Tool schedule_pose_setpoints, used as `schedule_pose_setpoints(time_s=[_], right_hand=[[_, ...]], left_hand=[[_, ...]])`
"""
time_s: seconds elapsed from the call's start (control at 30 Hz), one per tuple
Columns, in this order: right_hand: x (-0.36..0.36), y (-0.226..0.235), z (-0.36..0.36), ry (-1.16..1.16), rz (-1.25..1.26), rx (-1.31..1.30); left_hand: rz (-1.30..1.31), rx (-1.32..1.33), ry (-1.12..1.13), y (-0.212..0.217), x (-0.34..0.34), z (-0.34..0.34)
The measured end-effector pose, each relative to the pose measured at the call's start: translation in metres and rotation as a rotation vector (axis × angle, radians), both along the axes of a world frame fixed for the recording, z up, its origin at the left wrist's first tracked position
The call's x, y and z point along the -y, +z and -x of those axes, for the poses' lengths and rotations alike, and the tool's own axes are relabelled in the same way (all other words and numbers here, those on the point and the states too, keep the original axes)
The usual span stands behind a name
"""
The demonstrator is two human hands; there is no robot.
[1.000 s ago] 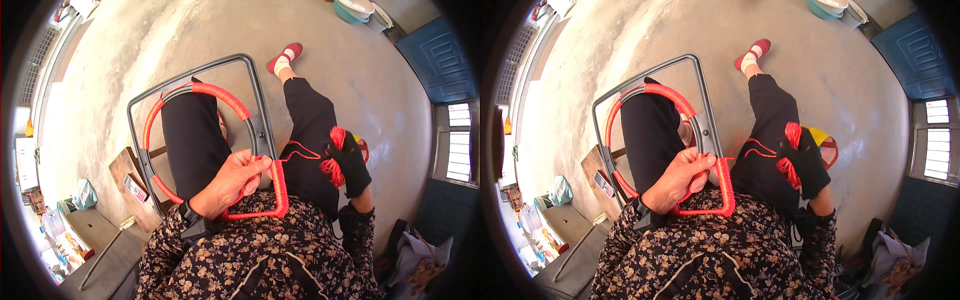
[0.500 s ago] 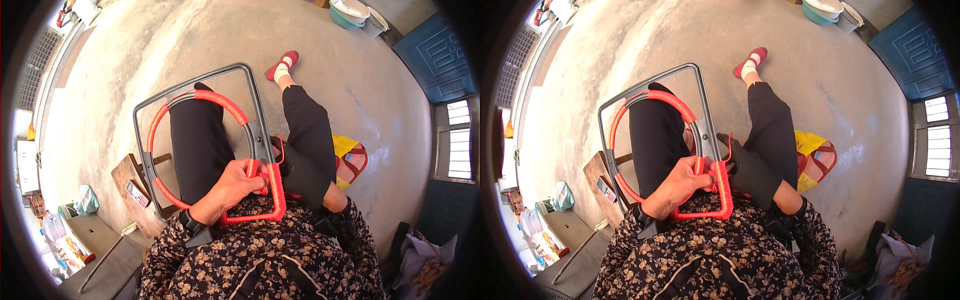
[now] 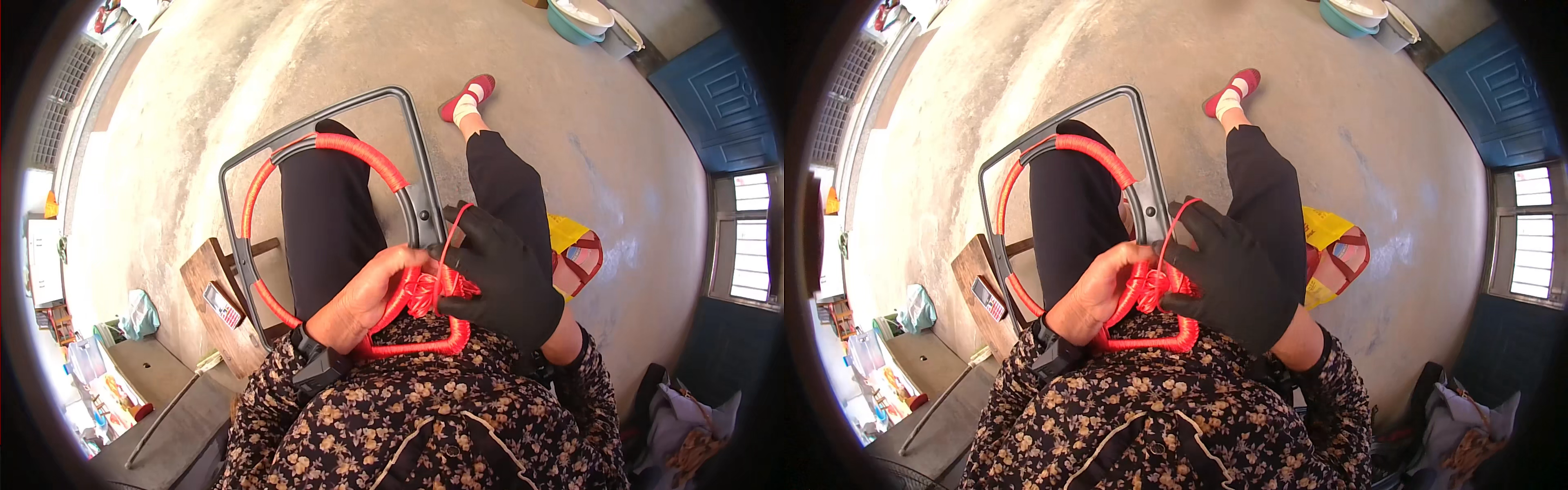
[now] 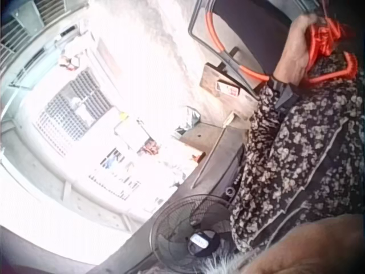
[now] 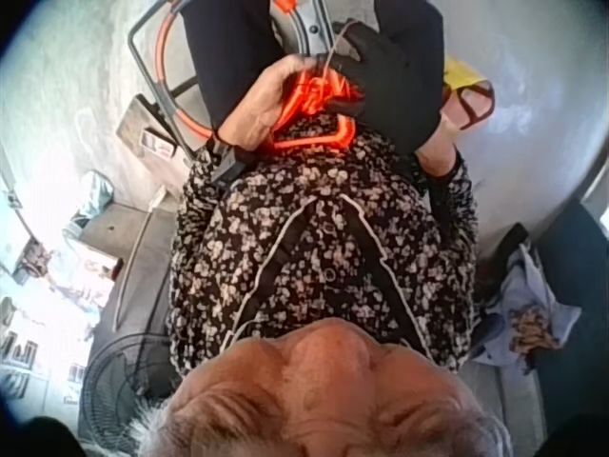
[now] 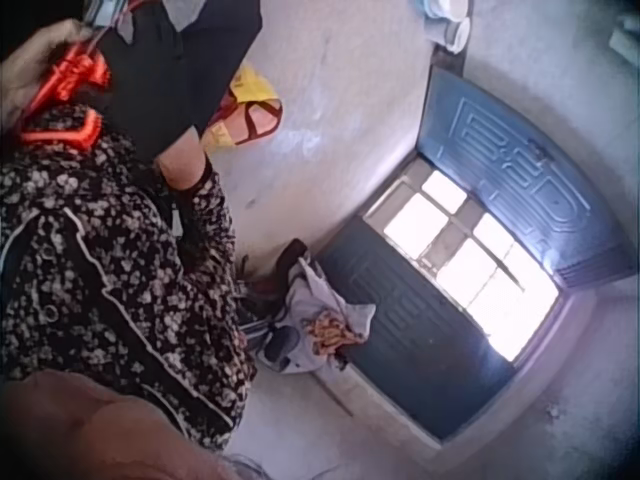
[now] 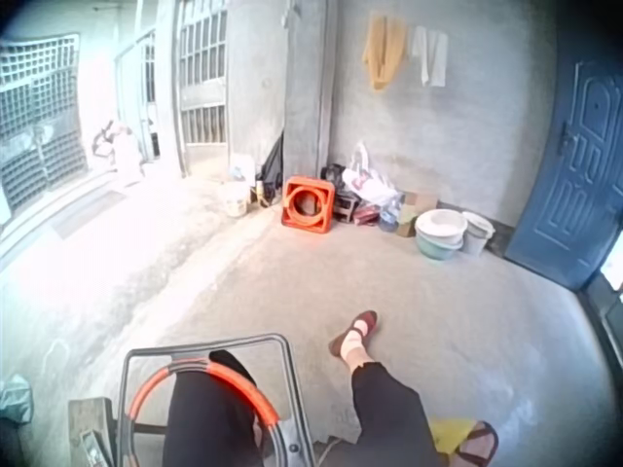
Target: Wrapping a circular metal frame with red plastic cord for furniture manufacturing.
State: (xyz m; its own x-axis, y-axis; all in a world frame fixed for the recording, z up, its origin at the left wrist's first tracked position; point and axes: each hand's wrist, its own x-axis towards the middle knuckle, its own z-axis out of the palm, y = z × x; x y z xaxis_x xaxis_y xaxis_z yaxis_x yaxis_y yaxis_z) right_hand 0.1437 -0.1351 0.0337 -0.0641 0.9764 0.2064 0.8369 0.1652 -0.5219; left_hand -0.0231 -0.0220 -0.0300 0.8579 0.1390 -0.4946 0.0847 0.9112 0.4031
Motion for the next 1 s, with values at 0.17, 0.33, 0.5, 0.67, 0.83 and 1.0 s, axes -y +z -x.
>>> schedule_pose_setpoints(time_s=[0.17, 0.33, 0.5, 0.67, 0.83, 1.0], right_hand=[[0.000, 0.002, 0.020, 0.060, 0.088, 0.203], [0.004, 0.017, -0.001, -0.024, 0.015, -0.190], [0.042, -0.007, -0.073, -0.389, 0.010, 0.416], [0.109, -0.071, -0.190, -1.018, -0.007, 0.022], [0.121, -0.100, -0.202, -0.923, -0.228, -1.228], [0.061, -0.070, -0.084, -0.244, -0.039, -0.094]], left_hand=[[0.001, -0.026, 0.062, -0.008, 0.000, -0.002], [-0.007, 0.015, 0.056, -0.005, -0.002, -0.002], [-0.264, -0.007, 0.072, 0.001, 0.001, -0.002], [-0.250, 0.021, 0.089, 0.006, 0.003, -0.006], [-0.230, 0.008, 0.065, 0.009, 0.002, -0.008], [-0.239, 0.038, 0.077, 0.008, 0.001, -0.012]])
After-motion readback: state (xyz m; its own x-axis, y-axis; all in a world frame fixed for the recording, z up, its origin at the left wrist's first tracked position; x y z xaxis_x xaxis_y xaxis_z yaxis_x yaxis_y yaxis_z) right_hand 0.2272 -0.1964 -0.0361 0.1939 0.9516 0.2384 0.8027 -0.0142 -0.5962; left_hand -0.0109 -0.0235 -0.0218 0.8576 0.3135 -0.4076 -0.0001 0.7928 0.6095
